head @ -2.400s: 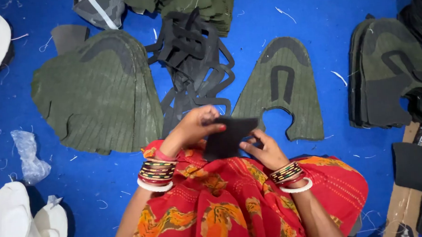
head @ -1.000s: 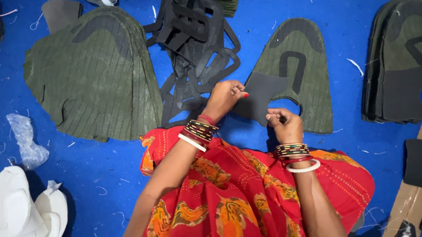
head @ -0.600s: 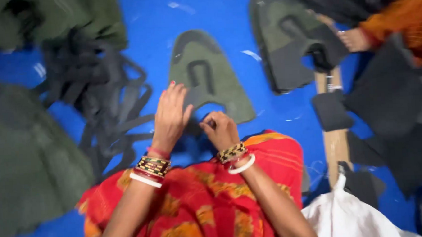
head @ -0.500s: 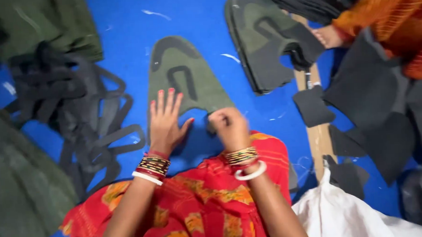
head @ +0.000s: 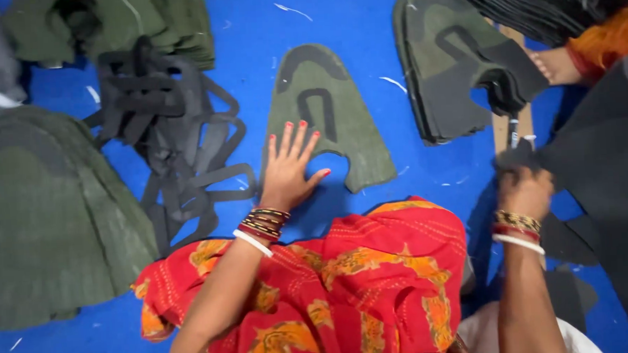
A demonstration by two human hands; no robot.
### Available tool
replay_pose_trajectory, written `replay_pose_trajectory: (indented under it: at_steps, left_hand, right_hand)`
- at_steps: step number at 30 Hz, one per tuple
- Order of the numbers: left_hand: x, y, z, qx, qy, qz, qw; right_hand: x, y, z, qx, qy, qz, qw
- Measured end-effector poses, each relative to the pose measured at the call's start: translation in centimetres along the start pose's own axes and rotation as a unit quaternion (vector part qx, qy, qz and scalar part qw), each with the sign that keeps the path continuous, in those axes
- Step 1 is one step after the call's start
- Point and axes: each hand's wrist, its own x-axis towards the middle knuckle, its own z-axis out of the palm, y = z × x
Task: The person organizes and pairs shoe upper materials and foam inserts on the floor.
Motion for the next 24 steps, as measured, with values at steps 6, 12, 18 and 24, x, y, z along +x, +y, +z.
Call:
replay_pose_trajectory:
  at_steps: [6, 12, 18, 24]
  left_hand:
    - [-3.0, 2.3, 0.2, -0.079, 0.025, 0.023, 0.996]
    - [-3.4, 6.7, 0.7, -0.174, 0.056, -0.001, 0.983]
    - [-3.1, 7.2, 1.4, -0.203, 0.083, -0.033, 0.975]
    - [-3.0, 7.0, 2.2, -0.239, 0.075, -0.047, 0.967]
  right_hand:
    - [-2.9, 0.7, -9.5, 0.367, 0.11, 0.293, 0.876]
    - [-2.2, -17.8, -18.7, 0.549, -0.159, 0.271, 0.774]
    - [-0.6, -20.8, -5.1, 0.56, -0.286, 0.118, 0.768]
    - [-0.4, -20.5, -0.8, 0.554, -0.301, 0.11, 0.768]
